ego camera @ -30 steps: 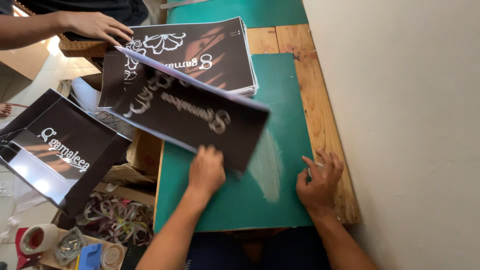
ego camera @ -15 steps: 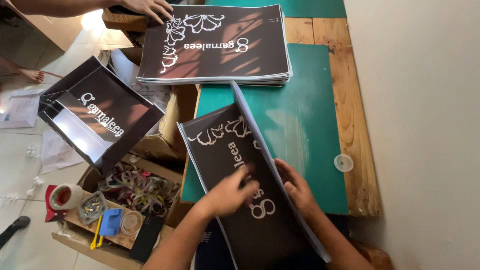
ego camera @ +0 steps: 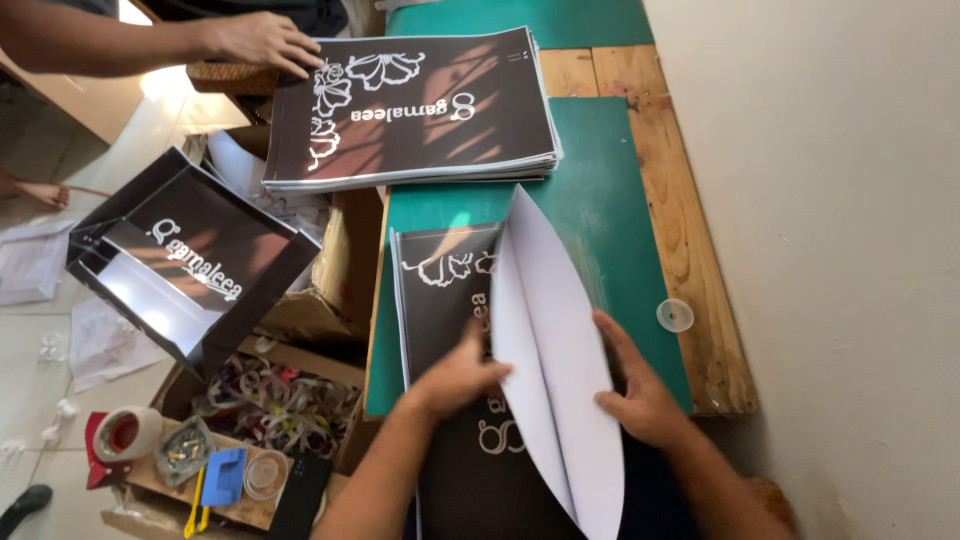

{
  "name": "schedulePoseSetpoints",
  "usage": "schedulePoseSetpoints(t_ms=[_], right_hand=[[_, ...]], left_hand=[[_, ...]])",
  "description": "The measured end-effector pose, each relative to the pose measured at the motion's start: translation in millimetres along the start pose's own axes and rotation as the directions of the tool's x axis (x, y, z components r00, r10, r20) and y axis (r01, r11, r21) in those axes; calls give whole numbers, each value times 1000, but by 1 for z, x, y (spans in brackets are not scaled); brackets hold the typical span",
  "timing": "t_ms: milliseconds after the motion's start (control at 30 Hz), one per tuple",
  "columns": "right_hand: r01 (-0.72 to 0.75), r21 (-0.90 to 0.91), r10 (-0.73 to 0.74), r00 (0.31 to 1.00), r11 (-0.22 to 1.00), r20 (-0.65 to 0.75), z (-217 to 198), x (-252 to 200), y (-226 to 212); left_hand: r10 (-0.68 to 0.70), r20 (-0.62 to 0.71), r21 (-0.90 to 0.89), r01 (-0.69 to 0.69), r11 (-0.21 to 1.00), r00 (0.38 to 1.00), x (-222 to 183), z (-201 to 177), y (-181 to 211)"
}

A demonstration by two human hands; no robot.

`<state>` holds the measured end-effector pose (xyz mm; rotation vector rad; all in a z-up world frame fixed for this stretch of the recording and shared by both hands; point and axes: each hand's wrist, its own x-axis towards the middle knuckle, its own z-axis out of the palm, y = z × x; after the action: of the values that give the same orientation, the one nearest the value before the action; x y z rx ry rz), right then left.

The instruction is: The person folds printed paper sheets to form bags, using their hands and a small round tool to press the folds and create sharp creases on a mat.

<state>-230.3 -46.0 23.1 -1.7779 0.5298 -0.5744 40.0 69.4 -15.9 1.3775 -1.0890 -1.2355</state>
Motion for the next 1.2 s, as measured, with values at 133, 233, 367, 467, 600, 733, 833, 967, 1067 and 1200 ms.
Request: schedulePoseSetpoints(t_ms=[133,233,367,467,600,733,833,967,1067,1200], right_hand=[[173,-910,-14,983,377,181,1,6,-42],[181,-928,225,939,325,261,36,8,-59],[92,-847,362,876,523,319,50,4,-41],[-23,-774,443,831,632,336,35,16,0],[-201,-665,463,852,719,244,1,68,65],[1,-527,68,991,850,111,-33,126,105],[153,-762,-155,985,629,70,-16,138,123],[114,-882,-210,978,457,18,21,129,108],[95,-891,-131,991,444,41,38,133,72],[82,-919,-85,995,386,53,48,133,34]], left_hand=[[259,-417,136,-223,965,871,41,-33,-22],[445,-329,794,-11,608,833,80,-48,-22],[403,-159,981,97,169,901,109,-25,-23],[237,-194,943,115,311,952,91,1,-13],[92,-265,920,224,321,960,61,13,8],[109,-289,919,245,308,951,53,16,14],[108,-288,923,246,297,952,55,16,14],[124,-278,935,240,260,952,58,13,16],[66,-273,901,231,368,960,68,-5,22],[54,-259,550,101,829,964,100,-32,28]])
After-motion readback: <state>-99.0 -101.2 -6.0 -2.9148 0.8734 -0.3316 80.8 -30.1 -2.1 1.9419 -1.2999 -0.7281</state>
